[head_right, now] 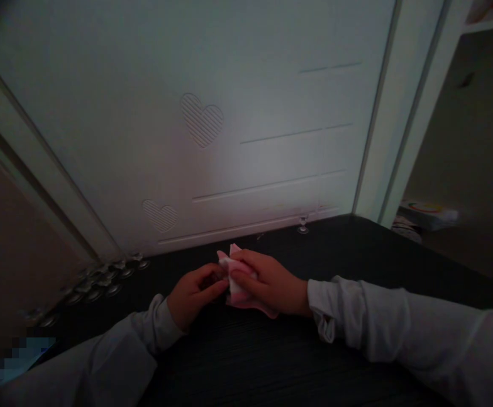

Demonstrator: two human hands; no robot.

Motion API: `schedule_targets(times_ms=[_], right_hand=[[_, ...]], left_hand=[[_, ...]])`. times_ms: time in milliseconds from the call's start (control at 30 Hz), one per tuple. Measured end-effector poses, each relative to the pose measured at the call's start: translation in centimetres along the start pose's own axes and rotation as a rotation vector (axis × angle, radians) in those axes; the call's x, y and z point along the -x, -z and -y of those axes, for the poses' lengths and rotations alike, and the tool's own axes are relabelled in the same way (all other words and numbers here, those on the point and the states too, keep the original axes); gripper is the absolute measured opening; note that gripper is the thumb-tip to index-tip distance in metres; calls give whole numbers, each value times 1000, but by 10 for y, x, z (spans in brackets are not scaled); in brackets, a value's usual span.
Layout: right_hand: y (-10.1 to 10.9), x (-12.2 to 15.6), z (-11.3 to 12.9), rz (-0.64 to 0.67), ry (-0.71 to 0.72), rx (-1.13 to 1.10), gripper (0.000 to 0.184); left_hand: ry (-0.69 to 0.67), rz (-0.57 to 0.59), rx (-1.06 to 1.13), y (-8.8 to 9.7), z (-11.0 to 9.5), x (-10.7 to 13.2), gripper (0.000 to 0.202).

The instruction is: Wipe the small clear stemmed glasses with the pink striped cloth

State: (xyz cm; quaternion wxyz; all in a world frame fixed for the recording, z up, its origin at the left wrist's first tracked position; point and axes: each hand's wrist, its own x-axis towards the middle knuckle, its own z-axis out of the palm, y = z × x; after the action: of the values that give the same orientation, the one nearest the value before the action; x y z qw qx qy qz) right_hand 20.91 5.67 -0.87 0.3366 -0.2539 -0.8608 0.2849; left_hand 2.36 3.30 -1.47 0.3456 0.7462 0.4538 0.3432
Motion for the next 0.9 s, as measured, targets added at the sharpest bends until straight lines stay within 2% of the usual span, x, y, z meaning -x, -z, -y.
schedule_targets(times_ms=[267, 467, 533, 667, 900], right_hand=[[-2, -1, -2, -55, -40, 42, 19], [-3, -3, -9, -218, -115, -30, 17], [-4, -3, -12, -242, -130, -61, 17], [-4, -3, -14, -249, -158, -178, 16], [-1, -6, -12, -211, -223, -468, 21]], left_hand=[[-4, 5, 152, 0, 4, 0, 24], [-59, -103, 230, -2, 7, 1, 37], [-61, -131, 255, -3, 6, 2, 35], [-44, -139, 255, -4, 3, 3, 24], [-47, -145, 276, -4, 5, 5, 19]])
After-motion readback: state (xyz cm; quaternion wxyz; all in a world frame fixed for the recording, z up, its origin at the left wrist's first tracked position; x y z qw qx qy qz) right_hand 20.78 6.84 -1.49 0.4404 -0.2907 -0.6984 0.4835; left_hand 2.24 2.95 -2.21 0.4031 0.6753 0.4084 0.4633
